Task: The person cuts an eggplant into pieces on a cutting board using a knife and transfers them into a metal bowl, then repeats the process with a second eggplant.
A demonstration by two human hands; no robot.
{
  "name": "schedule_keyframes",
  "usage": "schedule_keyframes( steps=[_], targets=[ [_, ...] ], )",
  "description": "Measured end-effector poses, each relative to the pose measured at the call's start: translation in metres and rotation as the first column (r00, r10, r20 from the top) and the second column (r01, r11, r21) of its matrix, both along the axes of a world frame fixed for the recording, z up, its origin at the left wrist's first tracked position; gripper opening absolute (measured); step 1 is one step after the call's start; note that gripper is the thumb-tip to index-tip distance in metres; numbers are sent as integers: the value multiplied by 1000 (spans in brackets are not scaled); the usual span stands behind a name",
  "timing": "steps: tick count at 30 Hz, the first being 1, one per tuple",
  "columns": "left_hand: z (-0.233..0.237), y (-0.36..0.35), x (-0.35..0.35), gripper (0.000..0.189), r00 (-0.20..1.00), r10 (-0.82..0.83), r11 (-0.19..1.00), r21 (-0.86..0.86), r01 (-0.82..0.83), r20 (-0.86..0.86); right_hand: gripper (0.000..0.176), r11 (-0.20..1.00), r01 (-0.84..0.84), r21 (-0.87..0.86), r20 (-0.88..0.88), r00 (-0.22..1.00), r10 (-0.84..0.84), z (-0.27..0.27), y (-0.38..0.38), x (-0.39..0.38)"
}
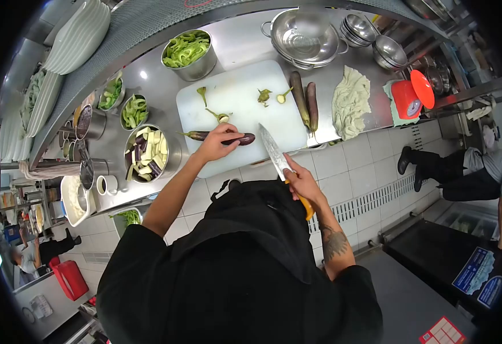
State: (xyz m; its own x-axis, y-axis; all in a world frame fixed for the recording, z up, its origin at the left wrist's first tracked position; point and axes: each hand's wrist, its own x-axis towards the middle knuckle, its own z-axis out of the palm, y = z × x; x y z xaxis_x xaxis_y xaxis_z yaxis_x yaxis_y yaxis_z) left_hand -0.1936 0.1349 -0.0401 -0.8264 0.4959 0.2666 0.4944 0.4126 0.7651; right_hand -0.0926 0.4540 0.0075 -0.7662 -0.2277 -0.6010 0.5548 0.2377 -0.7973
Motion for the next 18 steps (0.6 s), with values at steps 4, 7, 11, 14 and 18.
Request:
schedule_keyframes(
  steps=[4, 7, 11, 14, 18],
  targets=[
    [-4, -5, -6, 26, 999, -35, 999, -35, 36, 26, 55, 1000, -22, 6, 60, 998, 21, 3, -6, 3],
    [-4, -4, -7, 26, 997, -35, 999, -29, 37, 62, 54, 999, -48, 18, 63, 997, 46, 3, -7, 1],
    [-6, -3, -7, 26, 999, -39, 999, -14, 39, 17, 54, 997, -66, 36, 50, 997, 64, 2, -5, 0],
    [-5, -3, -6, 25, 999, -36, 999, -24, 36, -15, 54, 995, -89, 48, 39, 995, 87, 1, -2, -3],
    [-12, -3, -7, 26, 997, -52, 998, -23, 51, -50, 54, 984, -147, 98, 29, 989, 145, 3, -4, -16]
  ],
)
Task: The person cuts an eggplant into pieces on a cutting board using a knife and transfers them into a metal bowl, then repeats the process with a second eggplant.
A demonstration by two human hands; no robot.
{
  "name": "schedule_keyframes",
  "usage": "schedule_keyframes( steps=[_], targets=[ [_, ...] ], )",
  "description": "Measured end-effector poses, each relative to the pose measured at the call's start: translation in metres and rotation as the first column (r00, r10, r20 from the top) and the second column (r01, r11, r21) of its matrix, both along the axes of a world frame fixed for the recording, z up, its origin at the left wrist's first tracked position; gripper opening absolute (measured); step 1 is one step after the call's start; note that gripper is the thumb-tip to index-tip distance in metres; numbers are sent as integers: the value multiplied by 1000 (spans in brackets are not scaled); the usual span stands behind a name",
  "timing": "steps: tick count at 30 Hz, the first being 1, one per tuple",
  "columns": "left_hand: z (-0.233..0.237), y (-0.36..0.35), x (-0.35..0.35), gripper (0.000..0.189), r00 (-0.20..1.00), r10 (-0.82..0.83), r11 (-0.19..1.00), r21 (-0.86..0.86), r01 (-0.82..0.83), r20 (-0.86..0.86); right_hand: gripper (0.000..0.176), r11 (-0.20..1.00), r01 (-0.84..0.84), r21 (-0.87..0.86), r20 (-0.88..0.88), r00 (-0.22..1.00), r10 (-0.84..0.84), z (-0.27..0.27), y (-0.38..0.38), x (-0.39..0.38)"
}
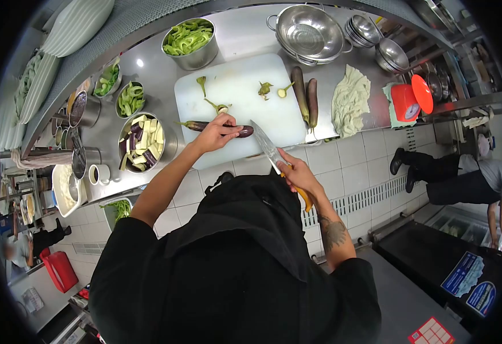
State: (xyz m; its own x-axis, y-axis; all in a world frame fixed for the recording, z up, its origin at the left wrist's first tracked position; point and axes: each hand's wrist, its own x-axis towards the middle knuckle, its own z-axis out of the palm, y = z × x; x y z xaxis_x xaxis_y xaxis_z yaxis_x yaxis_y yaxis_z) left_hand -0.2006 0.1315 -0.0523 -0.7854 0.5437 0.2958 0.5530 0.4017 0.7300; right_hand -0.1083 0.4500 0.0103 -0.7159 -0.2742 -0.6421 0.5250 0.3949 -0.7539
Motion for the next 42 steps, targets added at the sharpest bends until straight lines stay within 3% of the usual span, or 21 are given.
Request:
schedule_keyframes(
  steps=[3, 9, 15, 18, 19, 21, 25, 33, 35, 42],
  targets=[
    [-1, 1, 2, 25, 999, 4, 1000, -12, -5, -52, 55, 999, -32, 11, -9, 999, 32, 2, -15, -9],
    [-6, 6, 7, 24, 994, 61, 997, -37, -65, -96, 56, 990, -70, -123, -39, 997, 66, -13, -52, -13],
    [4, 34, 30, 30, 995, 103, 995, -15, -103, -1, 48, 994, -92, -50, -30, 995, 91, -8, 3, -20],
    [34, 9, 43, 34, 940, 234, 910, -285, -302, -248, 44, 998, -53, 41, 5, 999, 53, -6, 27, -20],
    [30, -12, 46, 34, 941, 232, 909, -290, -299, -246, 45, 998, -58, 11, 8, 998, 58, -6, 27, -19],
    [15, -41, 54, 36, 969, 246, 923, -302, -237, -8, 46, 997, -78, -16, 15, 997, 78, -8, 23, -18],
    [-2, -41, 59, 41, 964, 241, 930, -256, -264, -116, 47, 996, -91, -20, 17, 996, 91, -13, -8, -14],
    [1, -50, 64, 38, 963, 264, 936, -225, -271, -59, 55, 987, -152, -50, -99, 984, 146, -30, -82, -24],
    [0, -58, 67, 33, 943, 329, 937, -138, -321, 44, 55, 984, -173, -45, -95, 981, 168, -28, -78, -26],
    [-16, -67, 80, 21, 928, 371, 928, -26, -372, -14, 54, 978, -209, 24, -108, 972, 211, -19, -85, -26]
  ],
)
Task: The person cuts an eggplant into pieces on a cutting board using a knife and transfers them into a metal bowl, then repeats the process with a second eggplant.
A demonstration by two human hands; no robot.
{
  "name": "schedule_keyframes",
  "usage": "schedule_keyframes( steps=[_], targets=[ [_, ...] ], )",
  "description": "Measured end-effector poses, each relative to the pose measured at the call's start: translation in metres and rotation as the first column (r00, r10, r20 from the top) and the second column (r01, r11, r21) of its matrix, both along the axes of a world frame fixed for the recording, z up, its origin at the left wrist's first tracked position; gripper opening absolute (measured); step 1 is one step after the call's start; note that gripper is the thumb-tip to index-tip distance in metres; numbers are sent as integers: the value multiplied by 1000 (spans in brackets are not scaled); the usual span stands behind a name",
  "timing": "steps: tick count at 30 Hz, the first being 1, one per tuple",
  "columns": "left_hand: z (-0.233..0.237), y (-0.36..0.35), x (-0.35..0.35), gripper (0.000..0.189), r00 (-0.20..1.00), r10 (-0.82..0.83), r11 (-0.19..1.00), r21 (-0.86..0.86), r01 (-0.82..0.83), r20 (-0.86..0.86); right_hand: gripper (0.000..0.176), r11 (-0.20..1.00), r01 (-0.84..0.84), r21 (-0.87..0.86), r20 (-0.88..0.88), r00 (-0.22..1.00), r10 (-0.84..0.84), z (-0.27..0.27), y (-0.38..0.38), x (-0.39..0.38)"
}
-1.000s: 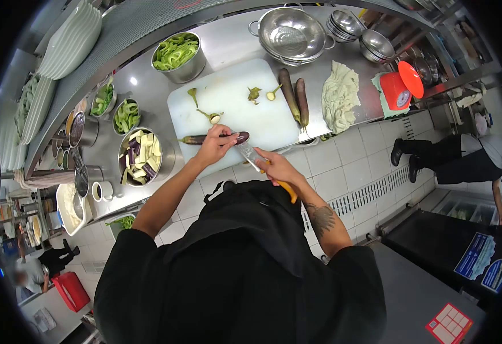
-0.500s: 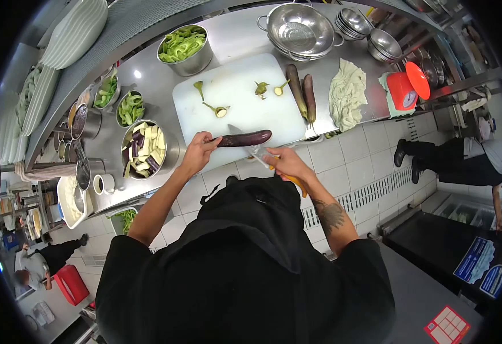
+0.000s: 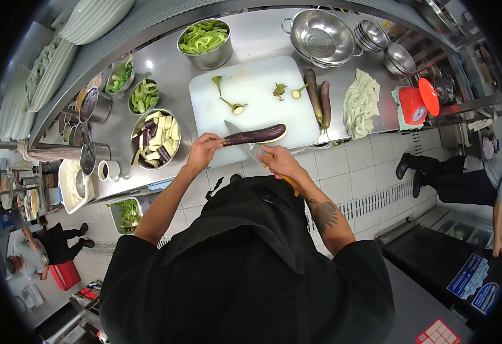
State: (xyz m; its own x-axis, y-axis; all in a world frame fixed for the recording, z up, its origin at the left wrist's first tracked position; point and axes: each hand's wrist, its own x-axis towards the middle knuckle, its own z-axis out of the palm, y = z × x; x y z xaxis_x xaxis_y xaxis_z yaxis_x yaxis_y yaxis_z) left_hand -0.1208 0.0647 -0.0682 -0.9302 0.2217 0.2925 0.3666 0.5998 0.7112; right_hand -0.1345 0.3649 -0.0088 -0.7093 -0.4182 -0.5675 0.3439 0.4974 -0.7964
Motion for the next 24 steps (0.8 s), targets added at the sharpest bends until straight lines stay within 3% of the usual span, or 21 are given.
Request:
schedule_keyframes(
  steps=[8, 15, 19, 21, 24],
  targets=[
    [-6, 10, 12, 19, 988, 152, 984, 96, -152, 5, 53, 999, -21, -31, -30, 999, 20, -17, -40, 2],
    [-13, 16, 13, 16, 980, 194, 971, 149, -188, -32, 53, 998, -43, -37, -125, 991, 38, -22, -64, 4],
    [-11, 23, 13, 17, 977, 204, 977, 78, -199, -68, 52, 998, -10, -69, -133, 991, 0, -24, -51, 0],
    [-11, 30, 17, 15, 982, 187, 982, 1, -187, -30, 49, 994, -74, -76, -82, 994, 68, -27, -30, 1],
    [-11, 49, 17, 13, 979, 192, 979, 79, -186, -66, 43, 997, -67, -49, -14, 998, 66, -20, 16, 13]
  ],
)
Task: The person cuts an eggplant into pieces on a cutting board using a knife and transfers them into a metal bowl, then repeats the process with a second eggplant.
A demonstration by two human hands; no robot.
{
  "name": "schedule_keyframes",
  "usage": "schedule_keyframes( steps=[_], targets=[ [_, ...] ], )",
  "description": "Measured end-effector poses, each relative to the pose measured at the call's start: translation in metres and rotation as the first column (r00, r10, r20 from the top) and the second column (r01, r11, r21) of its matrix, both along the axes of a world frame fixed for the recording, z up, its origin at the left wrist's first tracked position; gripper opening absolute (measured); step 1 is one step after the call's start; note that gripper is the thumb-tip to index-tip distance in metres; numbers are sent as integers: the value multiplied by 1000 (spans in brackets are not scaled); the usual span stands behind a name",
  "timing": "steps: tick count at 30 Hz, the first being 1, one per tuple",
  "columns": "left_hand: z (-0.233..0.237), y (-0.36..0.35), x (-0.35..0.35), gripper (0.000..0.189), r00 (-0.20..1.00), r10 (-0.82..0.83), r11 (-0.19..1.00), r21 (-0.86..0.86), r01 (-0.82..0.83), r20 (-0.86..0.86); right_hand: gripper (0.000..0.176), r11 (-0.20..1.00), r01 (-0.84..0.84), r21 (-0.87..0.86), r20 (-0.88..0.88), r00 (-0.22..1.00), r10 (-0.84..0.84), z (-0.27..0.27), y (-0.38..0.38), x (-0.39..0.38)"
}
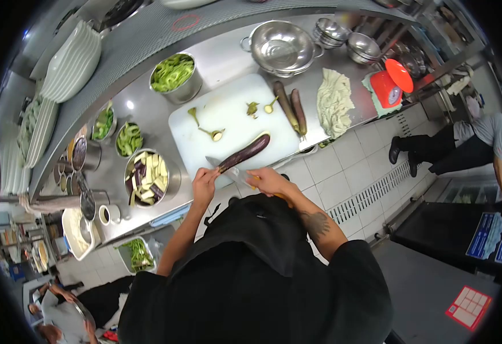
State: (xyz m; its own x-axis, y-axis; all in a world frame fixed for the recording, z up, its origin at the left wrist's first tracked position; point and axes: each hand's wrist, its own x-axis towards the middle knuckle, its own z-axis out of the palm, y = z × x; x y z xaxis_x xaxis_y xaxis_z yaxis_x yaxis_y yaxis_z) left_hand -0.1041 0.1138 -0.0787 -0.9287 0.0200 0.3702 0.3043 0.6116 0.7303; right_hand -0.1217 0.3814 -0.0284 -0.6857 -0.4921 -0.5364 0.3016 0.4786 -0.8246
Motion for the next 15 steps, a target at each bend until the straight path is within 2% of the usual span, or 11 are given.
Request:
schedule_keyframes(
  steps=[1, 3, 5, 6, 8, 10, 11, 13, 14, 15],
  targets=[
    [4, -1, -3, 12, 1000, 0, 1000, 3, 0, -20, 42, 999, 14, 40, 30, 999, -16, 6, 18, 5],
    [-22, -10, -1, 11, 999, 14, 999, -34, -12, 43, 31, 996, 60, 62, 81, 995, -65, 3, 65, 21],
    [-7, -16, -8, 9, 983, -54, 998, -28, 60, 174, 34, 993, 118, -28, 151, 982, -113, 10, 114, 37],
    [3, -17, -16, 8, 988, -144, 989, -37, 146, 51, 37, 988, 155, -1, 150, 977, -153, 31, 131, 44],
    [11, -21, -36, 7, 942, -256, 967, 63, 249, 218, 40, 966, 251, 65, 155, 954, -258, 54, 152, 65],
    [5, -10, -58, 26, 921, -237, 967, 169, 192, 309, 41, 938, 327, 114, 102, 935, -339, 54, 167, 83],
    [3, 0, -71, 26, 915, -279, 956, 169, 238, 292, 41, 922, 371, 111, 85, 921, -380, 44, 167, 90],
    [0, 23, -87, 35, 864, -330, 944, 134, 302, 381, 50, 878, 477, 48, 19, 878, -478, 27, 167, 92],
    [-12, 32, -98, 39, 832, -393, 920, 149, 364, 392, 52, 873, 487, 21, 9, 873, -487, 23, 165, 92],
    [-13, 46, -103, 42, 799, -381, 924, 161, 346, 465, 52, 872, 489, 12, 8, 872, -489, 20, 164, 93]
  ],
)
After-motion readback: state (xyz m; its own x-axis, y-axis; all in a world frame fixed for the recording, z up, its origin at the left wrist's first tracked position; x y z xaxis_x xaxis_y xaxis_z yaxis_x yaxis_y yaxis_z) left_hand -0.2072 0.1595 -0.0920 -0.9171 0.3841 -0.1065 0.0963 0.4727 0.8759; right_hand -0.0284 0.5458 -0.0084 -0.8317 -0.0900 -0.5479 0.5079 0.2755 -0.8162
